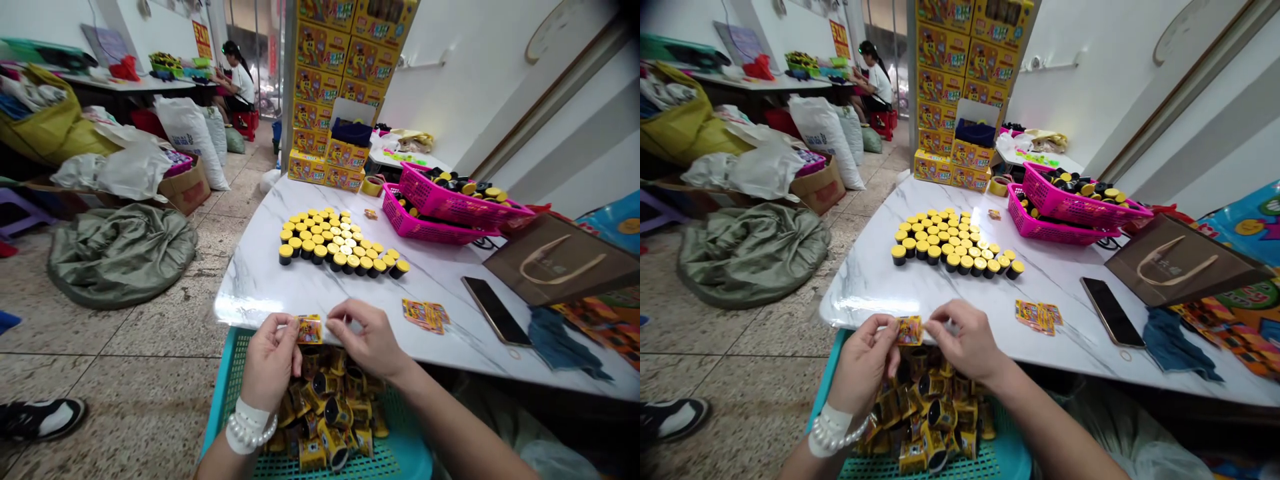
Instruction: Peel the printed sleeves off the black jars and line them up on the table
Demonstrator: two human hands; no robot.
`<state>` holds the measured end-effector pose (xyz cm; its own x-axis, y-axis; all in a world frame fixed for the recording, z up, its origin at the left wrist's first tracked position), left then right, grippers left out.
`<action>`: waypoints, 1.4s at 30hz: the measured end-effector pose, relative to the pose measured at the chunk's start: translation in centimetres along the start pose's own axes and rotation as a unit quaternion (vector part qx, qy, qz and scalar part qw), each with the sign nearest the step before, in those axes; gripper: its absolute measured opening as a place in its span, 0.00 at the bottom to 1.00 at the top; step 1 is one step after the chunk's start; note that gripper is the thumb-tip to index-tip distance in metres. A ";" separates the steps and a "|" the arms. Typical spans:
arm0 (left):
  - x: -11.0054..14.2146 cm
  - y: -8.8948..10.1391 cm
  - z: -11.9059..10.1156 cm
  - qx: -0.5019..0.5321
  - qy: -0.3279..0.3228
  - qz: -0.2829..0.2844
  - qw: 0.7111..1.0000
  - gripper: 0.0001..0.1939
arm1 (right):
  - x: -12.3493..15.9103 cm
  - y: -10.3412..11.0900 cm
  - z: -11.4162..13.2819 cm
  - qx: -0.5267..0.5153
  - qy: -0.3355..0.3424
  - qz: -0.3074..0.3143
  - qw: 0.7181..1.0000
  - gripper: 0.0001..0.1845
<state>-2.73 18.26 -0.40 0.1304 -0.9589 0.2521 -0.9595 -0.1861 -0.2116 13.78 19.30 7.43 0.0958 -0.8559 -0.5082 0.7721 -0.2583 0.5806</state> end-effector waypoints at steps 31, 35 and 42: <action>-6.9 -3.9 -2.4 0.270 0.161 0.043 0.948 0.14 | -5.7 -0.4 -3.9 0.175 0.151 -0.085 0.969 0.07; -7.1 -4.1 -2.5 0.272 0.155 0.033 0.949 0.15 | -5.9 0.3 -6.2 -0.176 -0.042 -0.105 0.978 0.19; -7.3 -4.5 -2.4 0.278 0.166 0.049 0.945 0.14 | -6.0 -1.8 -6.6 -0.358 -0.185 -0.033 0.915 0.19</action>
Point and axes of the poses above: each hand's wrist, its own x-axis away from the middle knuckle, its own y-axis out of the back of the hand, z = x × y, the point moved 7 cm from there along -x, towards the middle knuckle, and after that the axes turned 9 degrees about -z, right-handed, at the moved point
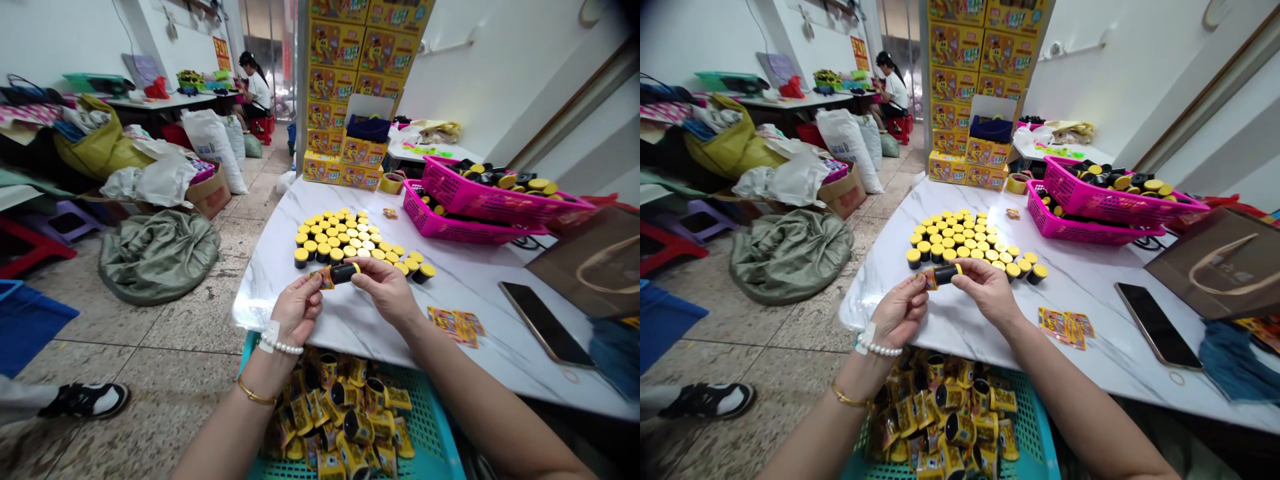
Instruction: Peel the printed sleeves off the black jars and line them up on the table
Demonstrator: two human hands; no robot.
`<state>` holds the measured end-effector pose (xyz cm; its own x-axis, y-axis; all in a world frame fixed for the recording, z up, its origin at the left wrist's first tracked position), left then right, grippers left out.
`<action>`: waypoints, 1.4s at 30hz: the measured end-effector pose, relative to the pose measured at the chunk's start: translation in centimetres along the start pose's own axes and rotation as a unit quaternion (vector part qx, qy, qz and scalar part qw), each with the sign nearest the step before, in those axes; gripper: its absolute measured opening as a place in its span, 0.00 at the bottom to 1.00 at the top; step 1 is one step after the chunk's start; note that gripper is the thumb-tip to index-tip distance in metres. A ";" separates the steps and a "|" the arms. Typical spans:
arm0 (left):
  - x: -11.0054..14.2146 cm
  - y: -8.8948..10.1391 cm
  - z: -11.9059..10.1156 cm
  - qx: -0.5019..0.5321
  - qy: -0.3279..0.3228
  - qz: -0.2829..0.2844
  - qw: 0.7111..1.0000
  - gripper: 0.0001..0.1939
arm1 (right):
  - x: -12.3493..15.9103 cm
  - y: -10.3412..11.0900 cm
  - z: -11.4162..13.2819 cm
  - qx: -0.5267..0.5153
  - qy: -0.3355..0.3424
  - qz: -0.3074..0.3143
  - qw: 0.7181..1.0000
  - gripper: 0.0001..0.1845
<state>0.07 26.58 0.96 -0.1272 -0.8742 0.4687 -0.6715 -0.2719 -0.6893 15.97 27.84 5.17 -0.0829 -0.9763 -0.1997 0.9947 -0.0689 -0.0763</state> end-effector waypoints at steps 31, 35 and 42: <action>0.6 0.0 0.7 -0.109 -0.057 0.047 0.991 0.16 | 1.8 0.0 0.7 0.053 0.074 0.007 0.996 0.14; 0.4 0.0 0.7 -0.112 -0.048 0.056 0.991 0.18 | 1.7 0.4 0.6 0.073 0.077 -0.022 0.994 0.13; 0.8 0.2 -0.1 -0.066 -0.116 0.001 0.991 0.20 | 1.6 0.6 0.3 0.018 0.045 -0.013 0.999 0.15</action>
Point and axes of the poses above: each hand's wrist, its own x-axis away from the middle knuckle, its own y-axis out of the back of the hand, z = x × y, the point moved 7 cm from there along -x, towards the middle knuckle, and after that the axes turned 9 degrees about -z, right-handed, at the moved point
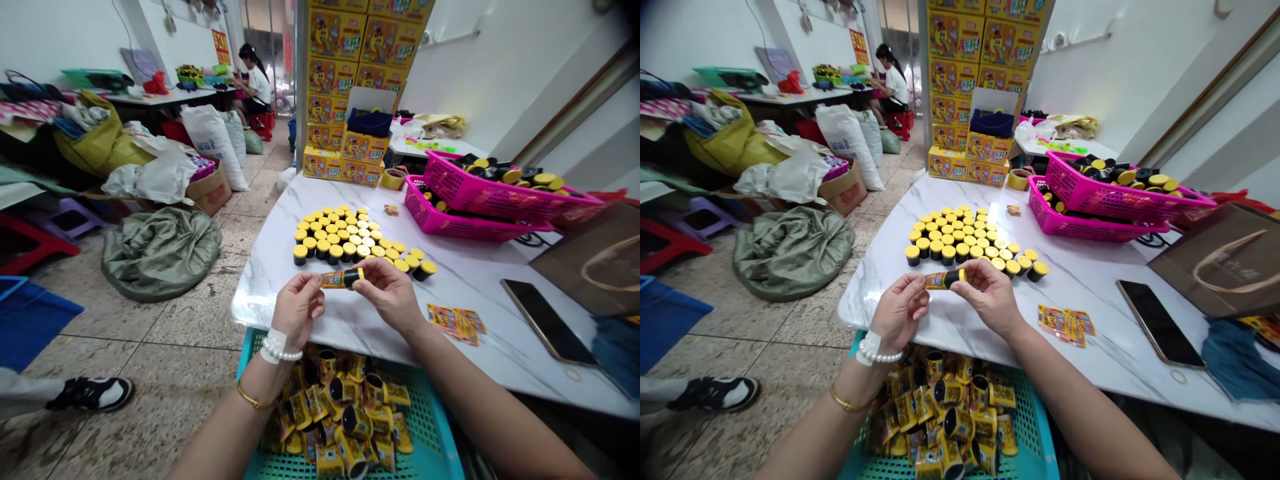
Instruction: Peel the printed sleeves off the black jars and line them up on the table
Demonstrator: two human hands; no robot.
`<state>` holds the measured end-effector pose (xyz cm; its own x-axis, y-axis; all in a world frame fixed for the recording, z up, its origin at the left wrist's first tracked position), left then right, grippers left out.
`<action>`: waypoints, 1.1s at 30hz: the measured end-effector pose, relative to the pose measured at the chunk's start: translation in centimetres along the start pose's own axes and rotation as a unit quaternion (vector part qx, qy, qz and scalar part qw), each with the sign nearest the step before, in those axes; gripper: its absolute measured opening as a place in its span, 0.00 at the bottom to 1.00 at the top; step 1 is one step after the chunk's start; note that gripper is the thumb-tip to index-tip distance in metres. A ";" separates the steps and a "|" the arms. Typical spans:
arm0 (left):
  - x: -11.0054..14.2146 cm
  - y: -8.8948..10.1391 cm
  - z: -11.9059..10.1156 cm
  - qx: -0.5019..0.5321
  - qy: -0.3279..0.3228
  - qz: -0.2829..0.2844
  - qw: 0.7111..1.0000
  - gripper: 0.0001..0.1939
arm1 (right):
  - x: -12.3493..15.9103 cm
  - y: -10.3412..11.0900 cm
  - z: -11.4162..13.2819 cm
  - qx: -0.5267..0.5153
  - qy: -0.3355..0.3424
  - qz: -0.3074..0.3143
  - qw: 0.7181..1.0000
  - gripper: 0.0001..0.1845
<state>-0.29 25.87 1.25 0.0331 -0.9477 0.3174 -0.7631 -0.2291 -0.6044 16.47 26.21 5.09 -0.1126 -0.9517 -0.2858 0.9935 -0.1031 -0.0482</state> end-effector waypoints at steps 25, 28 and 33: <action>-0.7 -2.8 1.1 -0.174 0.051 0.146 0.972 0.26 | 0.1 0.1 1.9 0.102 0.085 0.074 0.988 0.20; -0.4 -2.4 1.2 -0.175 0.092 0.157 0.968 0.24 | 0.2 0.2 2.4 0.142 0.132 0.052 0.980 0.15; -0.3 -2.4 -0.1 -0.205 -0.030 0.169 0.963 0.15 | 0.4 0.4 1.3 0.133 0.081 0.022 0.988 0.12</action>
Point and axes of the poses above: each hand's wrist, its own x-axis away from the middle knuckle, its own y-axis out of the back of the hand, z = x × y, the point moved 7 cm from there along -x, towards the middle knuckle, and after that the axes turned 9 degrees about -z, right-handed, at the moved point
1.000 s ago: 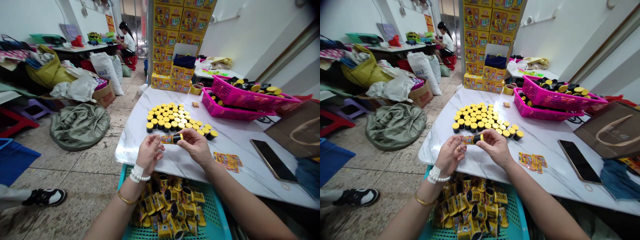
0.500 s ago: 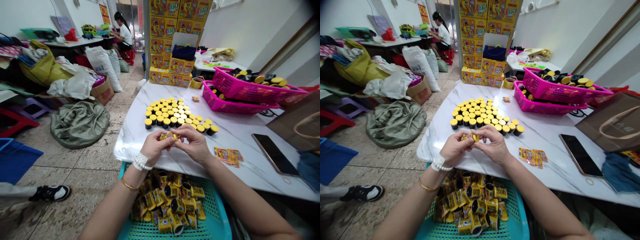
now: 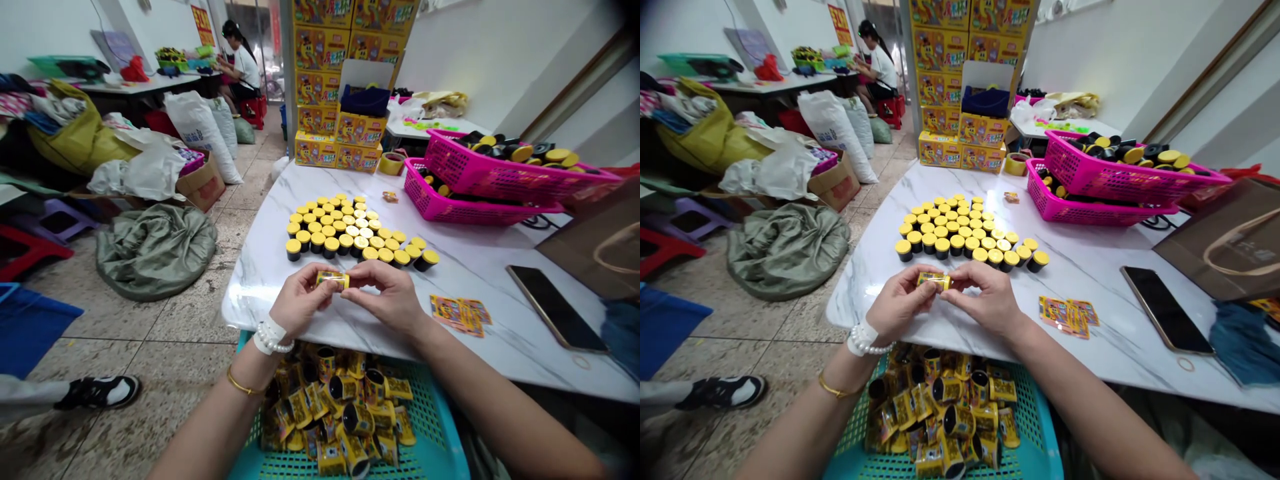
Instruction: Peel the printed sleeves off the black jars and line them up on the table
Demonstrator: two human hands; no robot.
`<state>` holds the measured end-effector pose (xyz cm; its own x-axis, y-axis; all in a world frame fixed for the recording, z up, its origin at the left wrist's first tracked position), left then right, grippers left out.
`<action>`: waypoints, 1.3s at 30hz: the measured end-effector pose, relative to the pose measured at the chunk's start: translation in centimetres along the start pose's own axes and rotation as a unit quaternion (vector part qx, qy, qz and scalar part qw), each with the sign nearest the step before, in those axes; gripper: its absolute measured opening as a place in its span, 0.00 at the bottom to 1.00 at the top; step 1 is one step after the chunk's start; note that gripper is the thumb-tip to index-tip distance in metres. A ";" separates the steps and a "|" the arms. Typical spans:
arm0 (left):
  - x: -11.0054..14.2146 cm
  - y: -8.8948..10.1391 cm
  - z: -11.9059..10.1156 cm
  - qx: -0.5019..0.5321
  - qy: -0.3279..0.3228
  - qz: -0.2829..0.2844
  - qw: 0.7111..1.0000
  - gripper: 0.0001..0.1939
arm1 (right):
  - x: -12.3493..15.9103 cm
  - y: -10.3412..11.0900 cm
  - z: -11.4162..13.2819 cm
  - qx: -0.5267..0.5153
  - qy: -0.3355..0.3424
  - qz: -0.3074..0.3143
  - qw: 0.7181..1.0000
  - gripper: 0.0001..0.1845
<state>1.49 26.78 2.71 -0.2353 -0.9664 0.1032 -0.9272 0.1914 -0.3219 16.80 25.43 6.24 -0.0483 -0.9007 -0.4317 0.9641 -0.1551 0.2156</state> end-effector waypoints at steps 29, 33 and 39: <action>0.1 0.1 0.9 -0.027 0.062 0.030 0.997 0.20 | 0.9 -2.2 -3.4 -0.238 -0.306 0.135 0.912 0.22; 0.6 -0.7 0.8 0.028 0.085 0.079 0.993 0.22 | 1.0 -2.0 -3.0 -0.264 -0.283 0.122 0.914 0.12; 1.1 -1.1 1.5 -0.016 0.094 0.072 0.993 0.24 | 1.4 -2.5 -1.9 -0.270 -0.235 0.143 0.923 0.12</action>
<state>2.69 25.27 1.76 -0.4129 -0.8803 0.2338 -0.8883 0.3326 -0.3167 14.82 25.32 3.47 0.2427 -0.9696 0.0311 0.9385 0.2266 -0.2604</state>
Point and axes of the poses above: each hand's wrist, its own x-axis away from the middle knuckle, its own y-axis out of the back of the hand, z = x × y, the point moved 7 cm from there along -x, towards the middle knuckle, and after that the axes turned 9 degrees about -z, right-handed, at the moved point
